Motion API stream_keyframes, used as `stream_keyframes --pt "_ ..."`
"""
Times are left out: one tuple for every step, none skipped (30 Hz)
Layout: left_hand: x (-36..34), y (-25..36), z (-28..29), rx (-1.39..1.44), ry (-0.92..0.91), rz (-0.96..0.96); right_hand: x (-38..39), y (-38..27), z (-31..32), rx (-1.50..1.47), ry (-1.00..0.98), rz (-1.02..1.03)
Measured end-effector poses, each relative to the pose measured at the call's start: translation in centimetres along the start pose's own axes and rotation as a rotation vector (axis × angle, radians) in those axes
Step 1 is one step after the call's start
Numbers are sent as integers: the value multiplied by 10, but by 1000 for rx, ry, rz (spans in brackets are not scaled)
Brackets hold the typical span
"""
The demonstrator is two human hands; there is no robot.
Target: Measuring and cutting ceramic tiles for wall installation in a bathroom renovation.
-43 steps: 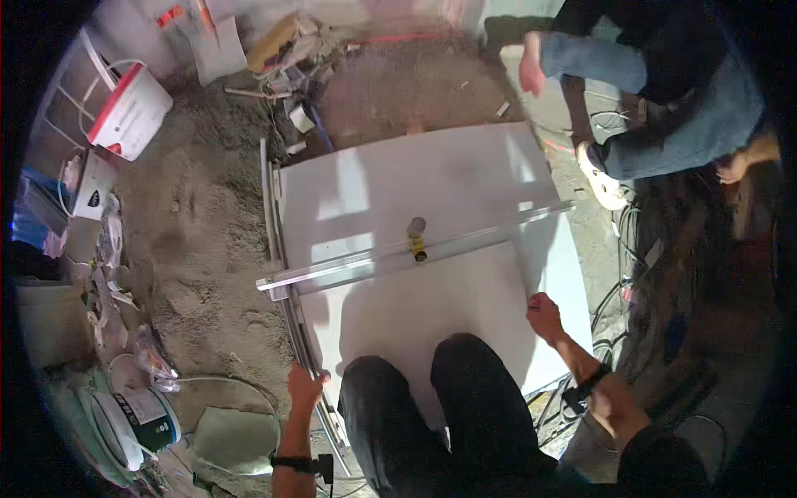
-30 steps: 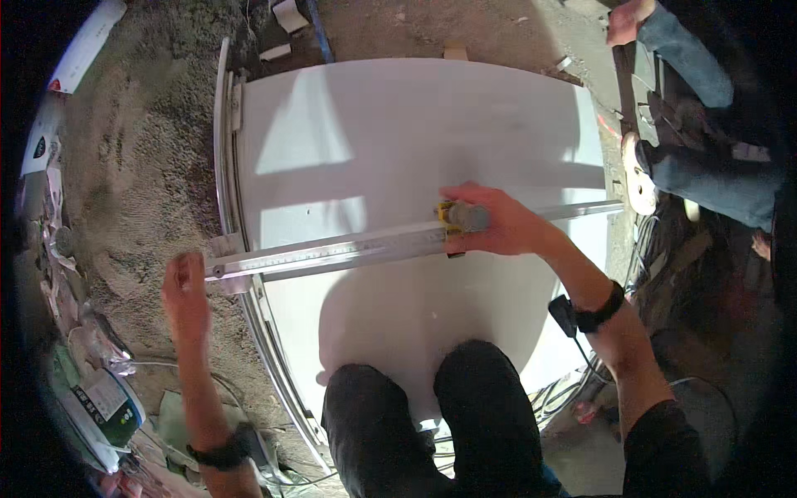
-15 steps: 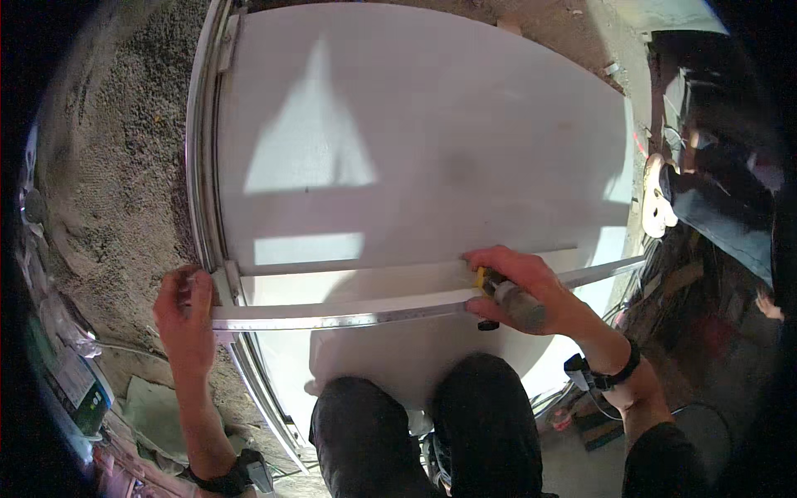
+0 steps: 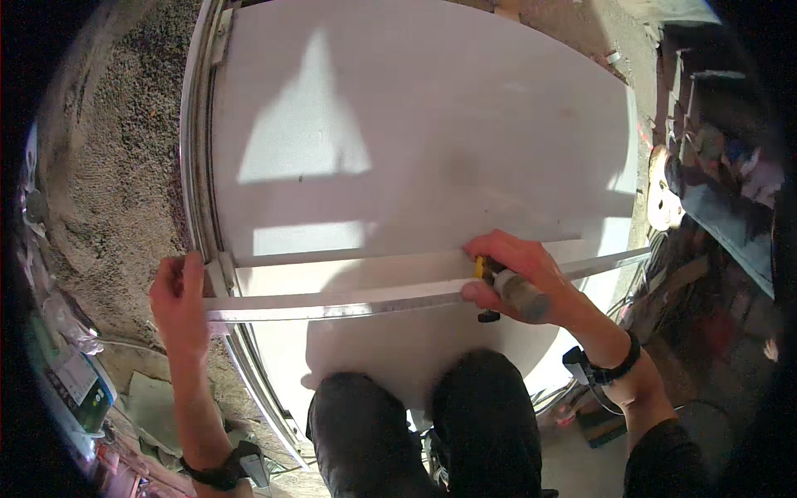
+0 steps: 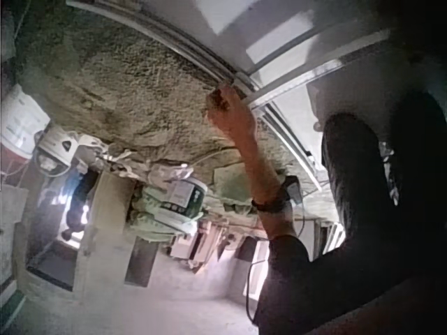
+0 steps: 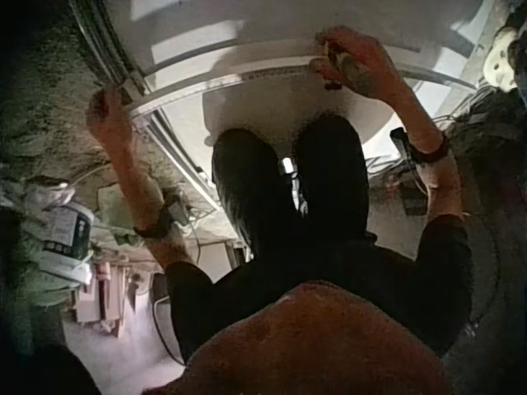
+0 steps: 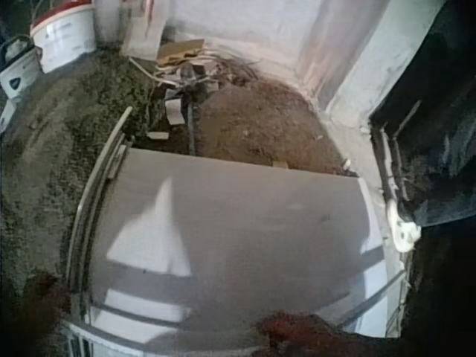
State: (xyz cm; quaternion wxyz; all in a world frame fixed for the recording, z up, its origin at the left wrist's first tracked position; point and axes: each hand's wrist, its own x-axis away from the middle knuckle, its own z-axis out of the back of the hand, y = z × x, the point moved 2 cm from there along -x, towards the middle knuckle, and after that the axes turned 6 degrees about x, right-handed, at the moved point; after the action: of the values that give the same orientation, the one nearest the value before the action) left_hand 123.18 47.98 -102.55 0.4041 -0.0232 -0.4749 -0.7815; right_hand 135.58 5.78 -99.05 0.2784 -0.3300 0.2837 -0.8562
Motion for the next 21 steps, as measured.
stream_keyframes --pt "0 -1 -4 -48 16 -2 1 1 0 25 17 7" --pt "0 -1 -8 -48 9 -2 2 2 0 24 18 0" --pt "2 2 -8 -50 24 -35 2 1 -1 37 31 6" --pt "3 3 -8 -51 37 -67 2 2 -2 50 44 11" --pt "2 2 -9 -60 31 -67 2 3 -2 42 45 6" --pt "2 1 -4 -76 58 -76 1 3 -5 32 40 9" --pt "2 -1 -1 -94 84 -84 -1 4 -8 21 36 11" --pt "1 -4 -1 -121 81 -79 -3 6 -10 -6 31 9" --pt "-2 -8 1 -87 93 -78 -4 7 -9 -4 48 16" --pt "-3 -13 7 -74 106 -71 -4 8 -14 -22 59 24" --pt "-3 -14 10 -125 105 -61 -5 9 -17 -73 50 24" --pt "-7 -11 -2 -111 109 -96 -3 9 -5 -25 61 18" --pt "-5 -14 -7 -123 112 -122 -2 13 -10 -3 63 13" --pt "-6 -9 -12 -139 102 -119 0 11 -2 -20 61 4" --pt "-5 -6 -13 -115 101 -103 -2 12 -1 -6 53 2" --pt "-4 -5 -12 -87 100 -87 -4 12 -4 11 45 0" --pt "-2 -4 -9 -105 109 -53 -4 10 -9 27 86 41" --pt "-1 -2 -10 -111 108 -52 -4 10 -10 21 85 39" --pt "1 1 -11 -128 113 -70 -3 10 -10 11 80 35" --pt "2 3 -13 -142 118 -90 -3 10 -9 3 75 31" --pt "4 3 -10 -147 115 -85 -1 9 -11 -2 70 27"
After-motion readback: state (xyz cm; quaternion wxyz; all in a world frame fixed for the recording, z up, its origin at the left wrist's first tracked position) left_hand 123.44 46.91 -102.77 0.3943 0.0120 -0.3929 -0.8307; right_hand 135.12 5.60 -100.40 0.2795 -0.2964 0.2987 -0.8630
